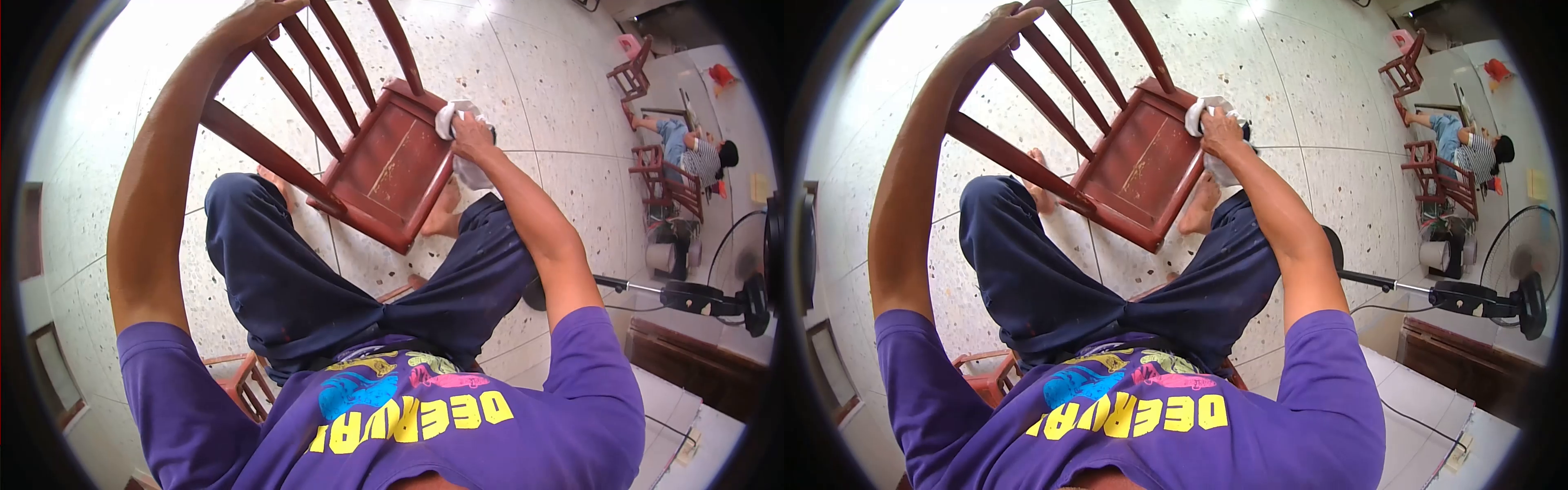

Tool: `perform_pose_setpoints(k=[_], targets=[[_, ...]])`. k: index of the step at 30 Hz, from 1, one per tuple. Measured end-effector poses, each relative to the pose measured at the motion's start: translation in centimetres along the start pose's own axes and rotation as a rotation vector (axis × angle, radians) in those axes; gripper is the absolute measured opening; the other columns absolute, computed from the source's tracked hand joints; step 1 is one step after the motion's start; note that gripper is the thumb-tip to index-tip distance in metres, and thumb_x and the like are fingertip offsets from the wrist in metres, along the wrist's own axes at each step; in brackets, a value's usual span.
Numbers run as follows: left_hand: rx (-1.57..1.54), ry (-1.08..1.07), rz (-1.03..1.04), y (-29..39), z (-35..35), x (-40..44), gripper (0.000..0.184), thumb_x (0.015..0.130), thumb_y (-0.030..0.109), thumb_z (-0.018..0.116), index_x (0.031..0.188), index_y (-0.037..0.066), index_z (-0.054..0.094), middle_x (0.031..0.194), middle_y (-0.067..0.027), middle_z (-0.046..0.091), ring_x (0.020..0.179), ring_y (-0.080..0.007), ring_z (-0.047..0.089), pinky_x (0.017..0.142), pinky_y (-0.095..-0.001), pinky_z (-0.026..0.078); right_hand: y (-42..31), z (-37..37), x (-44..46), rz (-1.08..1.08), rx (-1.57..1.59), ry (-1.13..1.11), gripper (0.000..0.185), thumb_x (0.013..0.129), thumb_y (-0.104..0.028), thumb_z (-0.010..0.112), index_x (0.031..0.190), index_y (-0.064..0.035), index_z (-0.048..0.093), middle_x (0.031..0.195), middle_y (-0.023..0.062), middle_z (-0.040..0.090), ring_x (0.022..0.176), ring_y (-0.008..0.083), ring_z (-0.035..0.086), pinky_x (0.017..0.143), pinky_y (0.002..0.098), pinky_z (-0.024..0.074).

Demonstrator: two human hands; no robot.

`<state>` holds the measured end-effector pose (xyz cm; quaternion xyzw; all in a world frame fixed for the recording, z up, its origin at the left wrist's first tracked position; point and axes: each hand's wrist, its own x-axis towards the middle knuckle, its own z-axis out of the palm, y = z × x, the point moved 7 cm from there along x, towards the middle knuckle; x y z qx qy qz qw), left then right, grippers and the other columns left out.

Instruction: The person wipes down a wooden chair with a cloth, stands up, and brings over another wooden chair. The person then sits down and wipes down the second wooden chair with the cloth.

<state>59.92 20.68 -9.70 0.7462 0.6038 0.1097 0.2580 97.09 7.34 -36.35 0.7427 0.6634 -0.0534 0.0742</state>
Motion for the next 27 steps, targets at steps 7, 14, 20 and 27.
perform_pose_setpoints(k=[7, 14, 20, 27], targets=[[0.011, -0.003, 0.151, -5.7, 2.2, 9.3, 0.080, 0.093, 0.068, 0.054, 0.131, -0.003, 0.049, 0.094, -0.0173, 0.063, 0.094, -0.0261, 0.059, 0.083, -0.0436, 0.044, -6.6, 2.7, -5.0, -0.106, 0.183, -0.182, 0.050, 0.074, -0.031, 0.071, 0.116, -0.0053, 0.065, 0.118, 0.0253, 0.067, 0.109, 0.0411, 0.066, 0.092, 0.0481, 0.0546], [0.033, 0.091, 0.352, -4.3, 1.9, 8.8, 0.072, 0.092, 0.070, 0.054, 0.098, 0.000, 0.066, 0.065, -0.0075, 0.059, 0.062, -0.0186, 0.061, 0.062, -0.0366, 0.049, -15.7, 2.8, -13.9, -0.158, 0.397, -0.273, 0.057, 0.073, -0.028, 0.070, 0.118, 0.0040, 0.058, 0.111, 0.0340, 0.065, 0.104, 0.0476, 0.066, 0.093, 0.0510, 0.0535], [0.000, 0.110, 0.350, -3.7, 1.5, 7.8, 0.071, 0.092, 0.068, 0.055, 0.096, -0.002, 0.067, 0.066, -0.0107, 0.060, 0.064, -0.0212, 0.065, 0.065, -0.0386, 0.052, -14.6, 3.6, -14.1, -0.126, 0.465, -0.237, 0.058, 0.073, -0.032, 0.069, 0.119, 0.0024, 0.058, 0.113, 0.0316, 0.065, 0.107, 0.0472, 0.065, 0.094, 0.0503, 0.0531], [-0.087, 0.091, 0.297, -4.2, 1.6, 8.1, 0.067, 0.096, 0.060, 0.057, 0.093, -0.007, 0.063, 0.068, -0.0133, 0.058, 0.060, -0.0201, 0.059, 0.060, -0.0361, 0.048, -14.8, 3.5, -14.2, -0.172, 0.495, -0.169, 0.057, 0.071, -0.031, 0.071, 0.118, -0.0007, 0.058, 0.103, 0.0293, 0.067, 0.094, 0.0454, 0.068, 0.083, 0.0516, 0.0553]])
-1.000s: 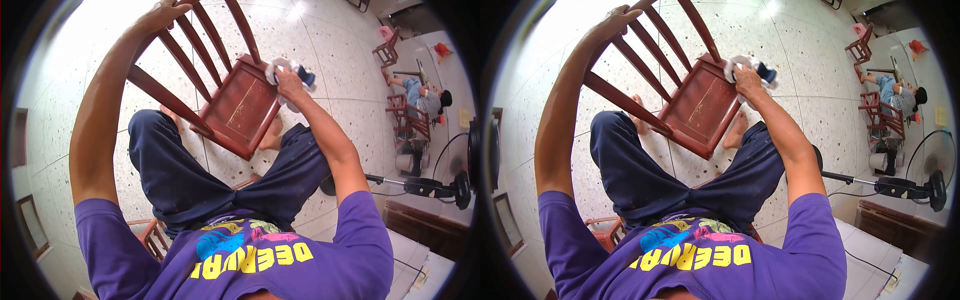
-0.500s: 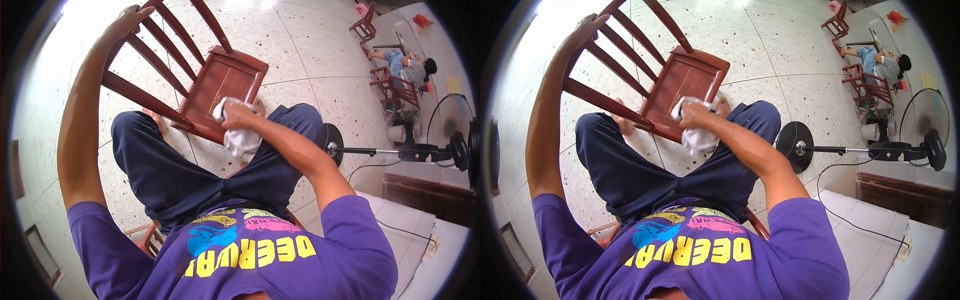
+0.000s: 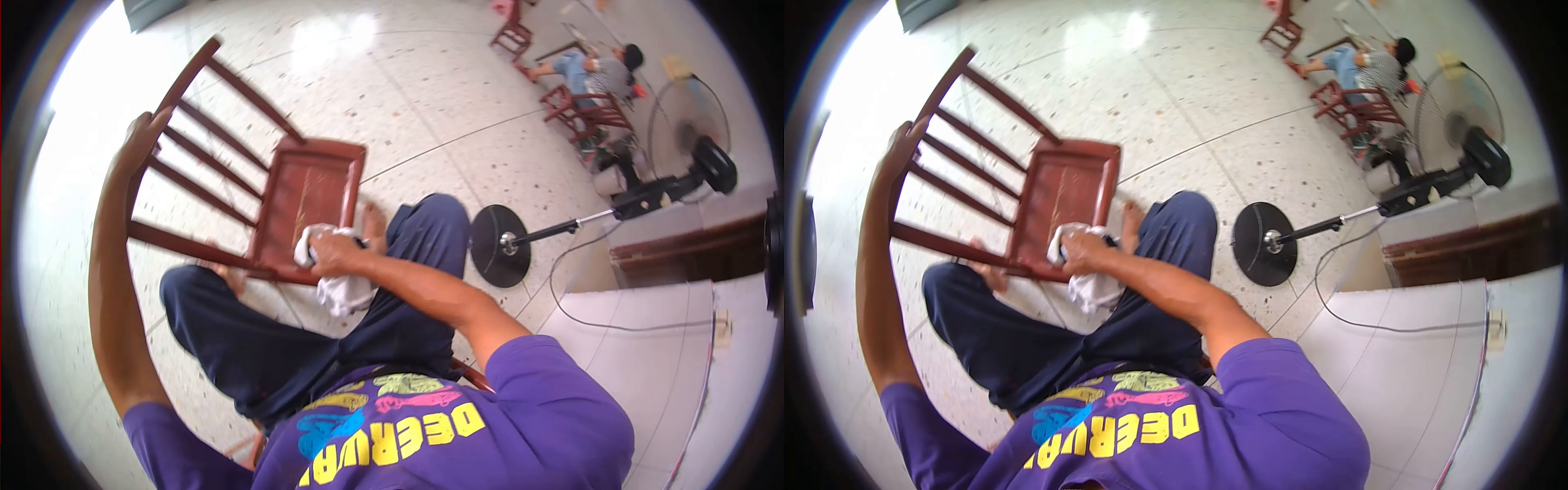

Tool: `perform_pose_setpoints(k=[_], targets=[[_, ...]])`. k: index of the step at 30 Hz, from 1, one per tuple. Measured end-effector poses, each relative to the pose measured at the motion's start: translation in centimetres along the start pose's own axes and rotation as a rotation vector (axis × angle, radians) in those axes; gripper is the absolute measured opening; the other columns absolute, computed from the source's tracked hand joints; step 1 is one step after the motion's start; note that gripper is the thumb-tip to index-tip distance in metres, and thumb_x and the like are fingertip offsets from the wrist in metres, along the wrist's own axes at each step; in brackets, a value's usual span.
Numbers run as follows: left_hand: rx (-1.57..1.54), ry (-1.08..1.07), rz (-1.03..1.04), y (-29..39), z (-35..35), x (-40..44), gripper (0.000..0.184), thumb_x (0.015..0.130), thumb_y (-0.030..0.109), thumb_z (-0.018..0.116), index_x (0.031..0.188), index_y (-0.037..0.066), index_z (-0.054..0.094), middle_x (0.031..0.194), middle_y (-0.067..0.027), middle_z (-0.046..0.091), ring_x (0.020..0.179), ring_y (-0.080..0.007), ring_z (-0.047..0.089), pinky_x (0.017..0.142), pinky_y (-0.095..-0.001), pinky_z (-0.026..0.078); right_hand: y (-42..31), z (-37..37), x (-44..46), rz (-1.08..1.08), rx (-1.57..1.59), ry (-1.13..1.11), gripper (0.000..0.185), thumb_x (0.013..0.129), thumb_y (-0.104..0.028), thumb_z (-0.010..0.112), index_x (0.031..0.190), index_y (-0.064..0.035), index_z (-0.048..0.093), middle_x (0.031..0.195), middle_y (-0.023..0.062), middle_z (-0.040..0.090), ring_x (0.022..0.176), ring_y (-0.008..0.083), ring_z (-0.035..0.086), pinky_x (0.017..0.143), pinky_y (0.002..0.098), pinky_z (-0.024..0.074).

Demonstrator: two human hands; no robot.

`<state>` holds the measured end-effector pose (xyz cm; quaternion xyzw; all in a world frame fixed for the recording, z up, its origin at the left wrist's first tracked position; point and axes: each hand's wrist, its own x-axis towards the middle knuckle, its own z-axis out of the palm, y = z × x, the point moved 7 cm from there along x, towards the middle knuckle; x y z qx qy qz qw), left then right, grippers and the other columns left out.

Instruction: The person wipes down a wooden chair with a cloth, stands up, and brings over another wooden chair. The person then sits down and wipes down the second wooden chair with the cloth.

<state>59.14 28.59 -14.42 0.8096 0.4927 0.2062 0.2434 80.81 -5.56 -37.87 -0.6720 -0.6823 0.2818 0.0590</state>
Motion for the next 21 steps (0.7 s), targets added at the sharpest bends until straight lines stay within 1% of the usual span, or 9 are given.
perform_pose_setpoints(k=[3, 5, 9, 11, 12, 15, 17, 19, 21], targets=[[-0.062, -0.013, -0.002, -1.1, 0.4, 0.7, 0.059, 0.097, 0.057, 0.056, 0.091, -0.001, 0.061, 0.065, -0.0090, 0.056, 0.058, -0.0185, 0.057, 0.057, -0.0346, 0.045, -0.1, 0.0, 0.1, 0.000, -0.011, 0.006, 0.057, 0.071, -0.028, 0.072, 0.119, -0.0012, 0.058, 0.106, 0.0295, 0.067, 0.096, 0.0451, 0.068, 0.083, 0.0515, 0.0554], [0.006, -0.018, -0.005, -0.7, 0.2, 0.5, 0.055, 0.097, 0.054, 0.055, 0.093, 0.000, 0.061, 0.062, -0.0078, 0.055, 0.058, -0.0177, 0.055, 0.057, -0.0350, 0.044, -0.4, -0.3, 0.1, 0.015, 0.009, -0.018, 0.056, 0.071, -0.026, 0.071, 0.120, -0.0005, 0.059, 0.106, 0.0296, 0.067, 0.098, 0.0462, 0.067, 0.085, 0.0516, 0.0554], [-0.012, -0.036, -0.023, -0.4, 0.1, 0.1, 0.053, 0.098, 0.052, 0.055, 0.097, 0.000, 0.061, 0.062, -0.0070, 0.055, 0.058, -0.0161, 0.054, 0.056, -0.0339, 0.043, -0.4, -1.0, 0.1, 0.030, 0.036, 0.010, 0.056, 0.069, -0.021, 0.072, 0.118, 0.0017, 0.059, 0.104, 0.0304, 0.068, 0.099, 0.0472, 0.067, 0.086, 0.0510, 0.0557], [-0.013, -0.053, -0.036, -0.3, 0.2, 0.1, 0.054, 0.098, 0.052, 0.055, 0.102, -0.002, 0.062, 0.063, -0.0066, 0.055, 0.058, -0.0153, 0.054, 0.056, -0.0335, 0.043, -0.7, -1.4, 0.0, 0.028, 0.053, -0.023, 0.055, 0.069, -0.019, 0.069, 0.117, 0.0048, 0.058, 0.104, 0.0313, 0.068, 0.102, 0.0469, 0.066, 0.088, 0.0517, 0.0538], [-0.020, -0.040, -0.031, -0.3, 0.3, 0.2, 0.055, 0.098, 0.051, 0.055, 0.104, -0.003, 0.062, 0.063, -0.0064, 0.055, 0.058, -0.0151, 0.054, 0.056, -0.0334, 0.044, -0.7, -1.2, 0.2, 0.032, 0.056, -0.030, 0.055, 0.068, -0.018, 0.069, 0.117, 0.0045, 0.058, 0.102, 0.0313, 0.068, 0.099, 0.0478, 0.067, 0.087, 0.0528, 0.0538], [-0.024, -0.011, -0.042, -0.4, 0.2, 0.1, 0.054, 0.098, 0.049, 0.056, 0.106, -0.003, 0.062, 0.063, -0.0057, 0.055, 0.057, -0.0150, 0.054, 0.056, -0.0335, 0.044, -0.5, -1.0, 0.5, 0.020, 0.067, 0.000, 0.055, 0.066, -0.017, 0.069, 0.116, 0.0043, 0.057, 0.100, 0.0310, 0.068, 0.096, 0.0482, 0.067, 0.086, 0.0536, 0.0540], [-0.039, -0.050, -0.042, 0.0, 0.3, -0.1, 0.052, 0.098, 0.048, 0.056, 0.106, -0.003, 0.062, 0.063, -0.0056, 0.054, 0.057, -0.0150, 0.054, 0.056, -0.0336, 0.044, -0.5, -0.8, 0.6, 0.014, 0.070, 0.010, 0.055, 0.066, -0.017, 0.069, 0.115, 0.0042, 0.057, 0.099, 0.0309, 0.068, 0.096, 0.0482, 0.067, 0.086, 0.0540, 0.0540], [-0.046, -0.063, -0.050, 0.0, 0.3, -0.1, 0.052, 0.098, 0.048, 0.056, 0.106, -0.003, 0.062, 0.063, -0.0055, 0.054, 0.057, -0.0150, 0.054, 0.055, -0.0335, 0.044, -0.1, -0.4, 0.8, 0.025, 0.060, 0.001, 0.057, 0.070, -0.022, 0.070, 0.119, 0.0037, 0.056, 0.102, 0.0329, 0.067, 0.097, 0.0488, 0.067, 0.084, 0.0525, 0.0553], [-0.057, -0.073, -0.057, 0.3, 0.3, -0.3, 0.052, 0.098, 0.047, 0.056, 0.106, -0.003, 0.062, 0.063, -0.0055, 0.054, 0.057, -0.0149, 0.054, 0.055, -0.0335, 0.044, 0.1, -0.1, 1.2, 0.014, 0.061, -0.001, 0.057, 0.068, -0.021, 0.069, 0.118, 0.0039, 0.056, 0.100, 0.0318, 0.067, 0.097, 0.0485, 0.067, 0.085, 0.0530, 0.0547]])
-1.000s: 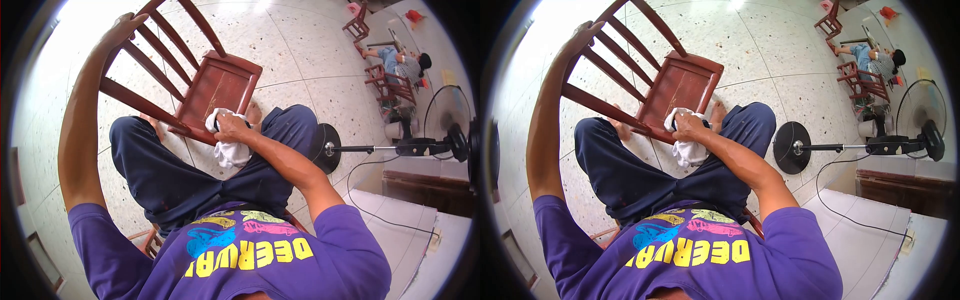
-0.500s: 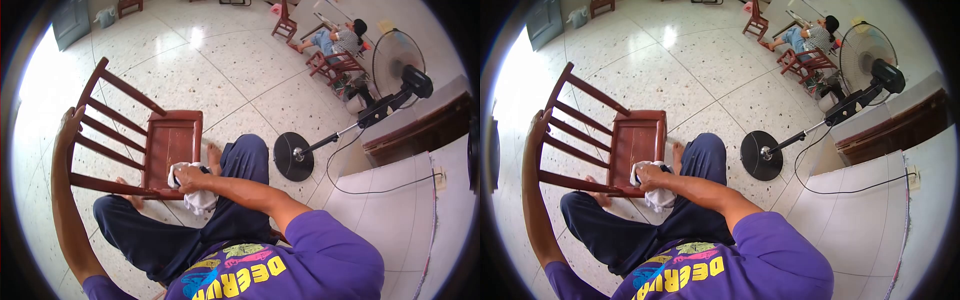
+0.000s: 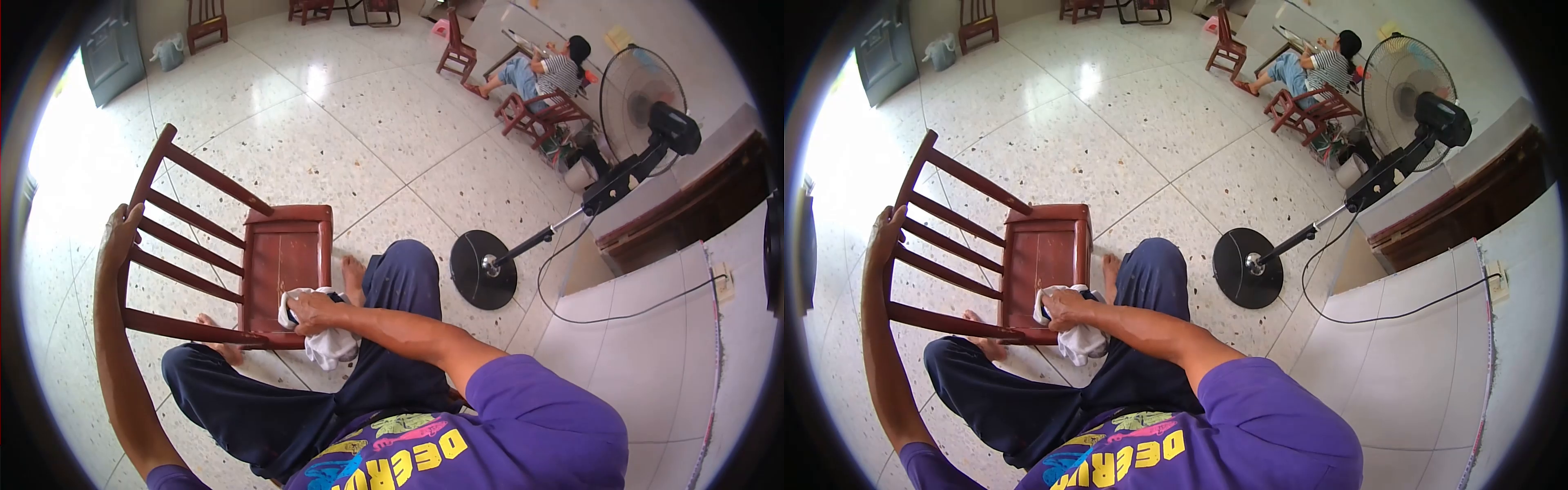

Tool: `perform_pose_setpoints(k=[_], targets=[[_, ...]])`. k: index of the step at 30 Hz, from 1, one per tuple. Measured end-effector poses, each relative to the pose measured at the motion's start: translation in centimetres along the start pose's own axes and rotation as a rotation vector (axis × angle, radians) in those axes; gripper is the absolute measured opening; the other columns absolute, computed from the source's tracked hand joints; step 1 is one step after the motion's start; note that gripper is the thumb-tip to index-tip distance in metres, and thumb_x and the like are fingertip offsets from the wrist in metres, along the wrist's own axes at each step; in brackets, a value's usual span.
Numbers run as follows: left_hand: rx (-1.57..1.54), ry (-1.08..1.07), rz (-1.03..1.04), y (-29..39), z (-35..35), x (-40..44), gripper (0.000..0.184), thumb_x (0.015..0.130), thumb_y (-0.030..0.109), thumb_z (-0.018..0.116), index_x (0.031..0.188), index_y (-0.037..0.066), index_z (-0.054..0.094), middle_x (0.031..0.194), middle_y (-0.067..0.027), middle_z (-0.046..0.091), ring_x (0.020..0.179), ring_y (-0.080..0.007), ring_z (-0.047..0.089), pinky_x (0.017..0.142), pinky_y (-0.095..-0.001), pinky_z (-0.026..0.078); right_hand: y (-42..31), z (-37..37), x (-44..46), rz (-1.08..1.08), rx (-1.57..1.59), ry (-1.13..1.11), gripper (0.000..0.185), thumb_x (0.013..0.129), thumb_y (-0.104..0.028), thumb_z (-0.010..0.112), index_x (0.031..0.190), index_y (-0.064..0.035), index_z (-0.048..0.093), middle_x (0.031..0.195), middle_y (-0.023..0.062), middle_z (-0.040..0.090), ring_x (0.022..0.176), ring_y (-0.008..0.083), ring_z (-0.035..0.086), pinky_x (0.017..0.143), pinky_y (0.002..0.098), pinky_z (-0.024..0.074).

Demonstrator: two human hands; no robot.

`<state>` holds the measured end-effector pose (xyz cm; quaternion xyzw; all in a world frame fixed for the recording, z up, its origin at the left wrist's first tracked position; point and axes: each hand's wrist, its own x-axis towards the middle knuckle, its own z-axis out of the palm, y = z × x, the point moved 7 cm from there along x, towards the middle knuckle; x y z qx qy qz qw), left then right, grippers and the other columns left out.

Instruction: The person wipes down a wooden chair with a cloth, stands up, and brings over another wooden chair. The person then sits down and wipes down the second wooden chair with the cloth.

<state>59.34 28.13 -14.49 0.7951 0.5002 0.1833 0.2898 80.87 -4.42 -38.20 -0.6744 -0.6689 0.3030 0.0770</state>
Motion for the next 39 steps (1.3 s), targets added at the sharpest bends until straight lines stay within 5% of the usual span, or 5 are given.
perform_pose_setpoints(k=[39], targets=[[0.032, 0.011, -0.004, 0.39, -0.07, -0.28, 0.048, 0.098, 0.048, 0.056, 0.097, 0.000, 0.062, 0.064, -0.0077, 0.057, 0.058, -0.0168, 0.056, 0.056, -0.0348, 0.045, 0.05, -0.14, 0.50, -0.017, 0.006, -0.067, 0.055, 0.074, -0.028, 0.069, 0.119, 0.0011, 0.057, 0.106, 0.0300, 0.067, 0.101, 0.0470, 0.066, 0.087, 0.0519, 0.0531]])
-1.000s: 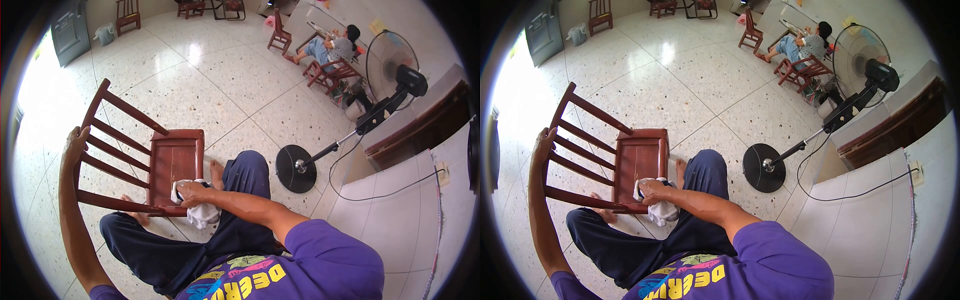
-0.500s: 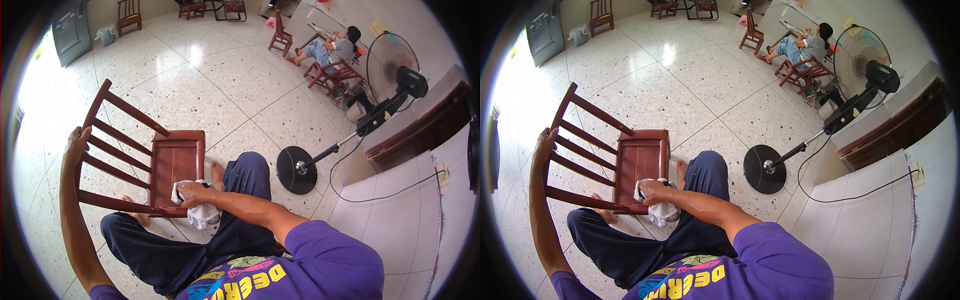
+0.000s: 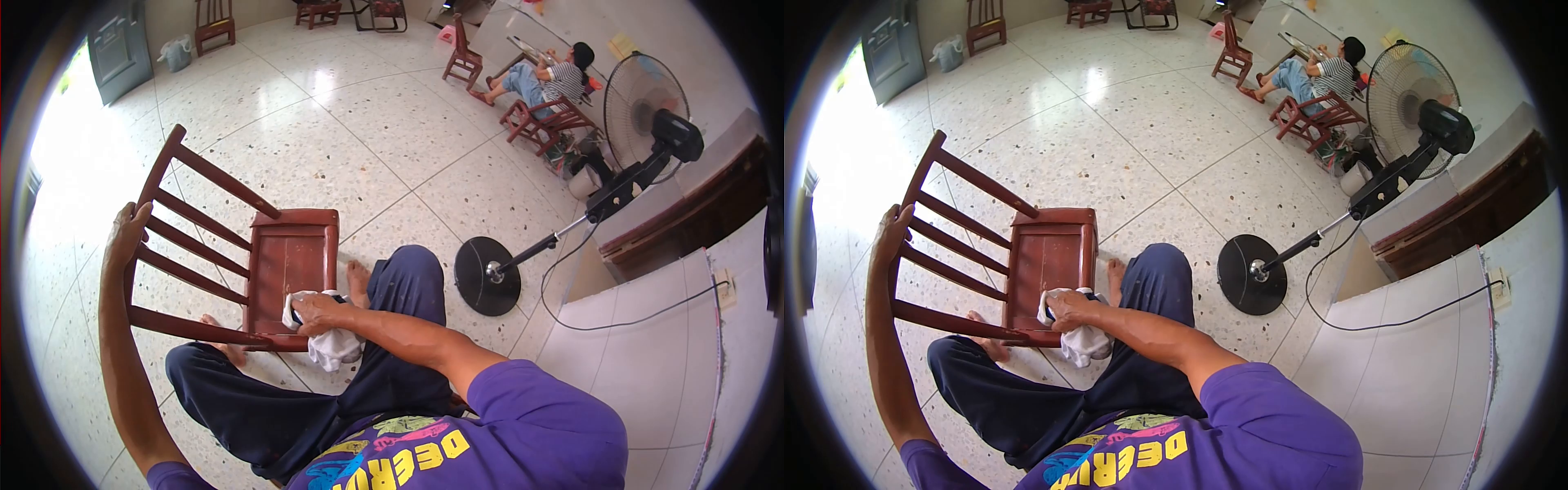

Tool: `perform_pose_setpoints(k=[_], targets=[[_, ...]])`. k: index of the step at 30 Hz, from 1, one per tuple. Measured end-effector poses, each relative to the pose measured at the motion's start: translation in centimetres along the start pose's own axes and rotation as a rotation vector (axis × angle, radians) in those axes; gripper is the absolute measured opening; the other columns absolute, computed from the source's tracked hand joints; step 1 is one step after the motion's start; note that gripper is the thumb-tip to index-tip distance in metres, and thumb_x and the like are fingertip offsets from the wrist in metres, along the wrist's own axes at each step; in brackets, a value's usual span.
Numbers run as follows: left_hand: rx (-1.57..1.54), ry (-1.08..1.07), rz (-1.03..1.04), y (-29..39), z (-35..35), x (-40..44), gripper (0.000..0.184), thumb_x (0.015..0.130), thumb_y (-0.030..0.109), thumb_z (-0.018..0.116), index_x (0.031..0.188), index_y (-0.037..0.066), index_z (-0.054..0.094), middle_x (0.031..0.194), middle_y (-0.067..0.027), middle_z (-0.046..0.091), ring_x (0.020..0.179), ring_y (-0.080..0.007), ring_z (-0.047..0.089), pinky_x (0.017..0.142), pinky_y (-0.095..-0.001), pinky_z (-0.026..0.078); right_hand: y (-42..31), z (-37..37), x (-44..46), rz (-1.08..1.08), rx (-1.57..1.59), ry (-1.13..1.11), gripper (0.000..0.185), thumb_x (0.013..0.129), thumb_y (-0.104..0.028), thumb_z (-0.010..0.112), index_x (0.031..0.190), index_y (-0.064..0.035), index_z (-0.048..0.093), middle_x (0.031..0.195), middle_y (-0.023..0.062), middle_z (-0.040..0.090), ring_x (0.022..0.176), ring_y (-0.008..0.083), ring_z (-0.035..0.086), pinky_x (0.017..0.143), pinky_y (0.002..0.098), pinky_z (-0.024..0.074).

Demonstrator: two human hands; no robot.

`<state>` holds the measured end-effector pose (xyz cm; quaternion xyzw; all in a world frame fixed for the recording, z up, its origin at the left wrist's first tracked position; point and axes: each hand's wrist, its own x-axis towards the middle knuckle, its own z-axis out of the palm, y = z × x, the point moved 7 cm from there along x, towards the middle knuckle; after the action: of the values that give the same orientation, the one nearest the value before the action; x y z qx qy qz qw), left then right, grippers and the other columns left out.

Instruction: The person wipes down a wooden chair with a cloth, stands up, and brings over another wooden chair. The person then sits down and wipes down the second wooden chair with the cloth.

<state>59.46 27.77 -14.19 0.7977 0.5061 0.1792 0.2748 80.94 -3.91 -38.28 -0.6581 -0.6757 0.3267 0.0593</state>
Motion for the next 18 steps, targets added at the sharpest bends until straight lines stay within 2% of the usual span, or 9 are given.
perform_pose_setpoints(k=[8, 10, 18], targets=[[-0.006, 0.018, -0.002, -0.23, -0.04, 0.12, 0.049, 0.097, 0.049, 0.056, 0.099, 0.000, 0.063, 0.064, -0.0077, 0.057, 0.058, -0.0171, 0.056, 0.057, -0.0353, 0.045, 0.34, 0.34, 0.26, -0.005, -0.004, 0.007, 0.055, 0.073, -0.027, 0.069, 0.119, 0.0007, 0.057, 0.105, 0.0300, 0.068, 0.101, 0.0467, 0.066, 0.087, 0.0515, 0.0531], [0.001, 0.014, 0.005, -0.35, -0.02, 0.24, 0.049, 0.097, 0.049, 0.056, 0.100, 0.000, 0.063, 0.064, -0.0077, 0.057, 0.058, -0.0171, 0.056, 0.057, -0.0354, 0.045, 0.24, 0.25, 0.36, -0.020, -0.018, 0.030, 0.062, 0.069, -0.027, 0.071, 0.121, 0.0031, 0.055, 0.099, 0.0290, 0.069, 0.093, 0.0463, 0.068, 0.083, 0.0506, 0.0547], [0.016, 0.025, 0.007, -0.36, 0.01, 0.23, 0.050, 0.097, 0.049, 0.056, 0.100, 0.001, 0.064, 0.064, -0.0074, 0.057, 0.058, -0.0170, 0.056, 0.058, -0.0352, 0.045, 0.58, 0.73, 0.79, -0.020, -0.018, 0.052, 0.064, 0.068, -0.028, 0.072, 0.121, 0.0029, 0.055, 0.099, 0.0287, 0.070, 0.095, 0.0464, 0.068, 0.083, 0.0517, 0.0548]])
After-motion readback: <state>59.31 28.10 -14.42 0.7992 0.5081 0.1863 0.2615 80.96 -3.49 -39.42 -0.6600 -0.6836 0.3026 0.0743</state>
